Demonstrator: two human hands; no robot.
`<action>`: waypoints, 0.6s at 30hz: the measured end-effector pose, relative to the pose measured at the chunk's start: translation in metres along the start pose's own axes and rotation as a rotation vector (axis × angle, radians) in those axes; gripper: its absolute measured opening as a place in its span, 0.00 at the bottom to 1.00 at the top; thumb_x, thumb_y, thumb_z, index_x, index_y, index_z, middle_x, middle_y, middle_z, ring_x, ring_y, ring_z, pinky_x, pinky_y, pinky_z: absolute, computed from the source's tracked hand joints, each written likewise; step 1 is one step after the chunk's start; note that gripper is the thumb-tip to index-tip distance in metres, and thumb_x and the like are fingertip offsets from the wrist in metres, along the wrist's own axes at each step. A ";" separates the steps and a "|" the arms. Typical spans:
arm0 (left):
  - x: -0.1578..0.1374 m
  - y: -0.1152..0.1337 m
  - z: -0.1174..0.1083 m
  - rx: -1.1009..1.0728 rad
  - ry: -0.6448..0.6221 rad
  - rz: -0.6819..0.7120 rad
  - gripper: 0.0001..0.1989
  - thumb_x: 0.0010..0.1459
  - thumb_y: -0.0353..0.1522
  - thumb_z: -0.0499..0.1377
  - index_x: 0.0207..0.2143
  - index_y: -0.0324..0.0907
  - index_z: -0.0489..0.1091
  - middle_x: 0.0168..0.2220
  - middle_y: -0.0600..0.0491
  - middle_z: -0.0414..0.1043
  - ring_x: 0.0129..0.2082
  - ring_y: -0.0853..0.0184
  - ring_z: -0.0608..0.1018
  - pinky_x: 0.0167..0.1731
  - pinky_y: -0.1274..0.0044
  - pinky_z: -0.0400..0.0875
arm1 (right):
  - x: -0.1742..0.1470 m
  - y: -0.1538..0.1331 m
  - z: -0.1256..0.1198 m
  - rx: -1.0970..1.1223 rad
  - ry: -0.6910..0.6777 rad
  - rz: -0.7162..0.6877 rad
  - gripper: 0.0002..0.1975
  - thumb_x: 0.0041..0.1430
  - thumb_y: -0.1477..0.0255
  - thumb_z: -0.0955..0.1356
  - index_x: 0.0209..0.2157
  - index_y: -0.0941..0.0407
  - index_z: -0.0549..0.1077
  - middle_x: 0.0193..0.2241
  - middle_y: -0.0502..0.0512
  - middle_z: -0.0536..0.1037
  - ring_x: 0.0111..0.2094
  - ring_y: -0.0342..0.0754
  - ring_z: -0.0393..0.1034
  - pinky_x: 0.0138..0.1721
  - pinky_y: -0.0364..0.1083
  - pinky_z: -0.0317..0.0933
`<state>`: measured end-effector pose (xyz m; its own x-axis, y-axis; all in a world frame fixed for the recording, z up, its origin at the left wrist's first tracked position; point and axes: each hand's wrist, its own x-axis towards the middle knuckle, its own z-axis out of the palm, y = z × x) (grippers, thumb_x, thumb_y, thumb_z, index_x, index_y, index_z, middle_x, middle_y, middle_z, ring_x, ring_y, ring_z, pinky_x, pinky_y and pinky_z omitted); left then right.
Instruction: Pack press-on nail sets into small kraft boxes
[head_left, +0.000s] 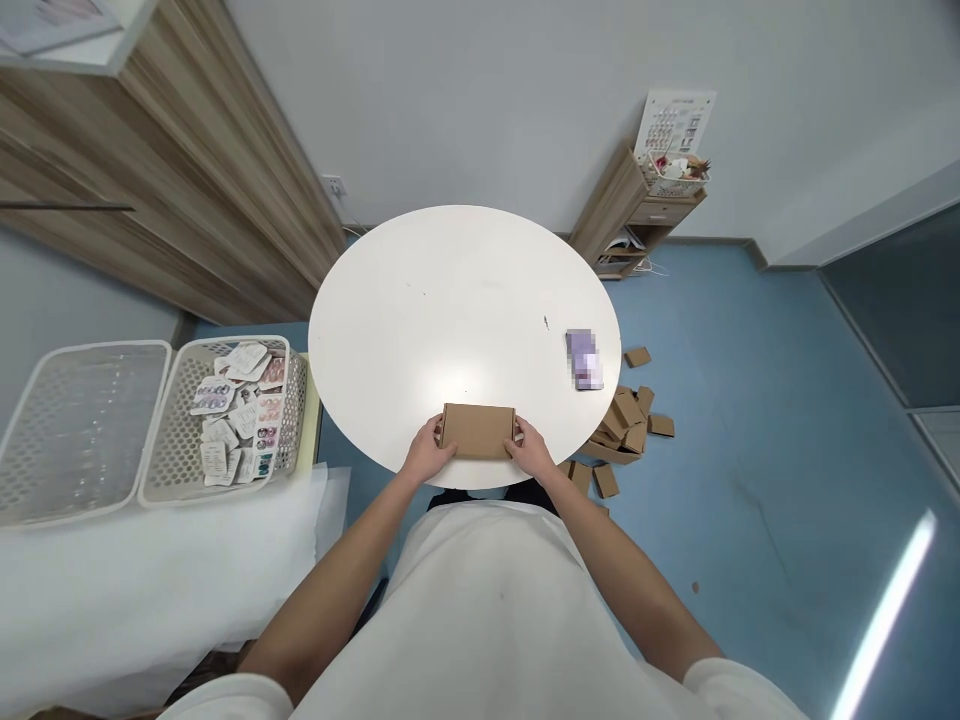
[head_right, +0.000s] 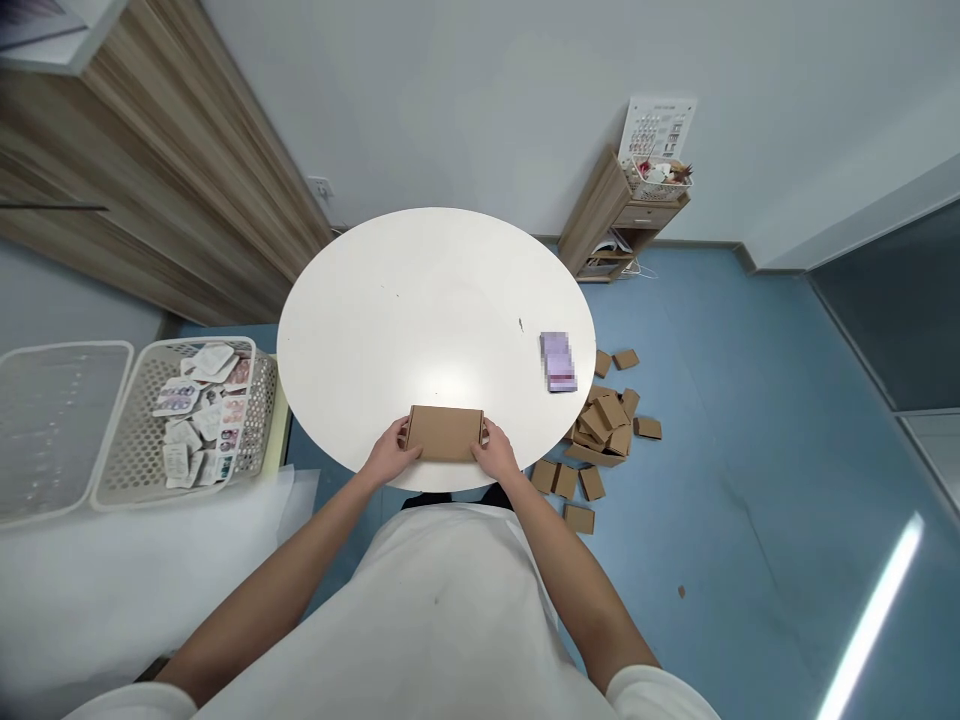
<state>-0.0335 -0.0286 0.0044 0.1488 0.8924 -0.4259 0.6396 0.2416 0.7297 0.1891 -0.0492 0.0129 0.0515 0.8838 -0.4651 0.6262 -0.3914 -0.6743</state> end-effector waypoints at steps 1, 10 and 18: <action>0.001 0.004 0.001 -0.011 -0.010 0.001 0.32 0.45 0.34 0.56 0.54 0.40 0.53 0.42 0.48 0.64 0.32 0.68 0.70 0.35 0.75 0.66 | 0.001 0.002 -0.005 0.020 -0.011 -0.013 0.28 0.49 0.71 0.63 0.53 0.52 0.57 0.40 0.53 0.70 0.27 0.41 0.65 0.33 0.43 0.59; 0.007 0.103 0.098 -0.018 -0.124 0.140 0.36 0.46 0.39 0.57 0.57 0.42 0.48 0.46 0.45 0.56 0.43 0.62 0.68 0.41 0.71 0.65 | -0.041 0.094 -0.088 0.157 0.238 0.080 0.26 0.49 0.61 0.62 0.51 0.52 0.60 0.37 0.54 0.68 0.29 0.45 0.64 0.32 0.46 0.62; 0.033 0.206 0.232 0.065 -0.486 0.288 0.45 0.44 0.42 0.59 0.60 0.43 0.38 0.47 0.44 0.53 0.52 0.58 0.59 0.50 0.67 0.56 | -0.080 0.204 -0.170 0.275 0.618 0.303 0.28 0.49 0.59 0.62 0.52 0.53 0.60 0.36 0.56 0.66 0.40 0.50 0.63 0.39 0.49 0.60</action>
<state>0.2779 -0.0377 0.0165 0.6440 0.6373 -0.4232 0.5651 -0.0233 0.8247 0.4444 -0.1563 0.0102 0.6707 0.6780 -0.3007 0.3015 -0.6197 -0.7247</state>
